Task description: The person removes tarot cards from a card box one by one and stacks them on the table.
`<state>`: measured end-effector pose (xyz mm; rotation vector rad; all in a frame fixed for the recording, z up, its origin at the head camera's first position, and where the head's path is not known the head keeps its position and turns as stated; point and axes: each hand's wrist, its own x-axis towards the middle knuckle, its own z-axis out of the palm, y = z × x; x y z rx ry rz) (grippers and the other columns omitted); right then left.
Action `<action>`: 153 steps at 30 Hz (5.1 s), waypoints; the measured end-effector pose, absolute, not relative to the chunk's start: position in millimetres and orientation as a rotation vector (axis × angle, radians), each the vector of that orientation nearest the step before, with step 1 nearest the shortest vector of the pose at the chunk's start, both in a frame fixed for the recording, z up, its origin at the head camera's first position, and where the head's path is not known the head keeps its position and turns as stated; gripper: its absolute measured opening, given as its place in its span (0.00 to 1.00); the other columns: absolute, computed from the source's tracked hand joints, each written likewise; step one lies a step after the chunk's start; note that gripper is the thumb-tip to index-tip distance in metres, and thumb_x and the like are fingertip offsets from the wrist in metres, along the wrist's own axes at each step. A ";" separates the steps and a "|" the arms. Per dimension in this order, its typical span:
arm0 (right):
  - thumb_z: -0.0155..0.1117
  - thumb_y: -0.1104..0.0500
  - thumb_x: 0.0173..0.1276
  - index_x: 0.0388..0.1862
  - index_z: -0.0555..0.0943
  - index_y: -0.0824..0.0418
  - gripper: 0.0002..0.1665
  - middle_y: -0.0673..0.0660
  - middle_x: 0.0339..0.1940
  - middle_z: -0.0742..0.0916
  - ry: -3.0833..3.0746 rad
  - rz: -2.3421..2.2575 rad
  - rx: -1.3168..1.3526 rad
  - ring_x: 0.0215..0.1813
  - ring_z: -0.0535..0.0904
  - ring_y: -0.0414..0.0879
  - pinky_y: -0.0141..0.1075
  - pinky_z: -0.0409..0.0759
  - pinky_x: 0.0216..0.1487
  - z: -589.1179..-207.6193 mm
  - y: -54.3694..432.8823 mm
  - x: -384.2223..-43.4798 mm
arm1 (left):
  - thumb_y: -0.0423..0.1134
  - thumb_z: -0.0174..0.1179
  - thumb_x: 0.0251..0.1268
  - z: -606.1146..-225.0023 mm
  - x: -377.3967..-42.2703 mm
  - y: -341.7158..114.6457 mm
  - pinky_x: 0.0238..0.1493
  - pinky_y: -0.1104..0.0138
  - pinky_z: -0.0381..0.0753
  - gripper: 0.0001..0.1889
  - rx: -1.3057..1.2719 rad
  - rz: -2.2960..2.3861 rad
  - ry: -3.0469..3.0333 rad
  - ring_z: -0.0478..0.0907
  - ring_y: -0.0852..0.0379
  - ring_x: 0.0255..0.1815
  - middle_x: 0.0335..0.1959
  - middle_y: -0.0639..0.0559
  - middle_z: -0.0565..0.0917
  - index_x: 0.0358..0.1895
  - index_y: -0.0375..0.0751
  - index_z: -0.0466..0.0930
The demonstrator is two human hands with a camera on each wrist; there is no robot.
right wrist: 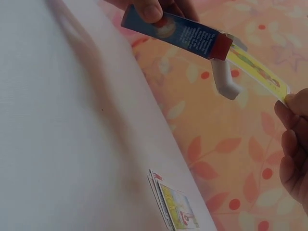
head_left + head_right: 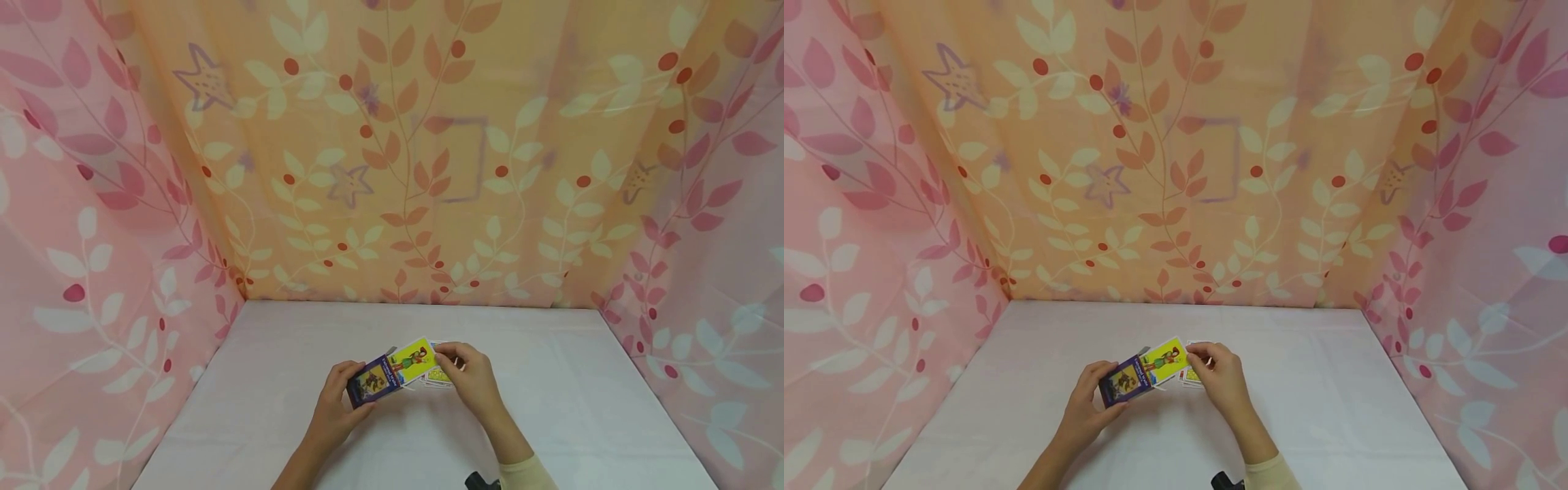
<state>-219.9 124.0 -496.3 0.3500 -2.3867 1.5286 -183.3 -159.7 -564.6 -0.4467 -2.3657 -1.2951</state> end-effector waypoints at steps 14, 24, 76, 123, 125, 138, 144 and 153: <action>0.73 0.58 0.69 0.44 0.89 0.50 0.07 0.45 0.35 0.87 -2.376 1.497 0.320 0.36 0.77 0.45 0.30 0.77 0.35 -494.0 134.8 -224.1 | 0.35 0.83 0.46 -565.6 -183.6 -160.6 0.68 0.66 0.76 0.45 -0.456 -1.284 -2.364 0.73 0.59 0.65 0.66 0.61 0.71 0.70 0.61 0.70; 0.72 0.58 0.69 0.45 0.89 0.52 0.07 0.46 0.36 0.88 -2.362 1.480 0.305 0.37 0.76 0.45 0.30 0.77 0.35 -492.5 140.9 -226.2 | 0.35 0.82 0.47 -566.0 -183.5 -161.2 0.69 0.68 0.75 0.45 -0.443 -1.302 -2.370 0.73 0.60 0.65 0.66 0.61 0.71 0.70 0.62 0.70; 0.62 0.57 0.77 0.48 0.86 0.54 0.08 0.52 0.43 0.86 -2.605 1.290 0.398 0.44 0.77 0.49 0.41 0.77 0.46 -483.3 179.3 -303.4 | 0.39 0.82 0.49 -566.7 -185.0 -162.7 0.67 0.68 0.76 0.44 -0.474 -1.282 -2.348 0.73 0.57 0.65 0.65 0.59 0.71 0.71 0.60 0.70; 0.59 0.56 0.79 0.48 0.87 0.55 0.10 0.51 0.46 0.87 -2.848 1.531 0.240 0.50 0.79 0.48 0.48 0.81 0.60 -562.7 170.9 -353.3 | 0.38 0.82 0.49 -566.5 -183.8 -161.2 0.67 0.63 0.77 0.43 -0.444 -1.290 -2.361 0.74 0.58 0.64 0.64 0.59 0.72 0.70 0.60 0.71; 0.59 0.57 0.79 0.47 0.86 0.55 0.09 0.51 0.46 0.87 -2.847 1.513 0.254 0.50 0.79 0.47 0.49 0.81 0.61 -563.8 170.4 -353.1 | 0.38 0.82 0.49 -566.4 -183.8 -161.4 0.67 0.63 0.78 0.43 -0.447 -1.288 -2.360 0.74 0.58 0.64 0.64 0.59 0.72 0.70 0.59 0.71; 0.60 0.60 0.78 0.43 0.87 0.54 0.08 0.49 0.44 0.88 -2.881 1.343 0.349 0.52 0.81 0.47 0.52 0.79 0.63 -576.8 169.2 -358.8 | 0.37 0.81 0.49 -567.3 -185.1 -161.3 0.66 0.63 0.78 0.43 -0.474 -1.301 -2.350 0.74 0.57 0.64 0.64 0.58 0.71 0.71 0.59 0.70; 0.62 0.59 0.77 0.43 0.87 0.52 0.07 0.48 0.43 0.87 -2.899 1.255 0.378 0.51 0.81 0.46 0.52 0.79 0.64 -581.4 167.8 -361.6 | 0.37 0.81 0.49 -566.8 -184.2 -161.3 0.67 0.63 0.78 0.43 -0.463 -1.315 -2.349 0.74 0.58 0.65 0.64 0.60 0.71 0.70 0.60 0.71; 0.63 0.60 0.76 0.42 0.87 0.53 0.07 0.49 0.43 0.87 -2.900 1.227 0.371 0.52 0.80 0.48 0.53 0.78 0.64 -582.8 165.8 -362.2 | 0.37 0.82 0.48 -567.3 -184.3 -161.3 0.66 0.60 0.79 0.43 -0.451 -1.310 -2.348 0.74 0.59 0.64 0.64 0.61 0.72 0.69 0.61 0.71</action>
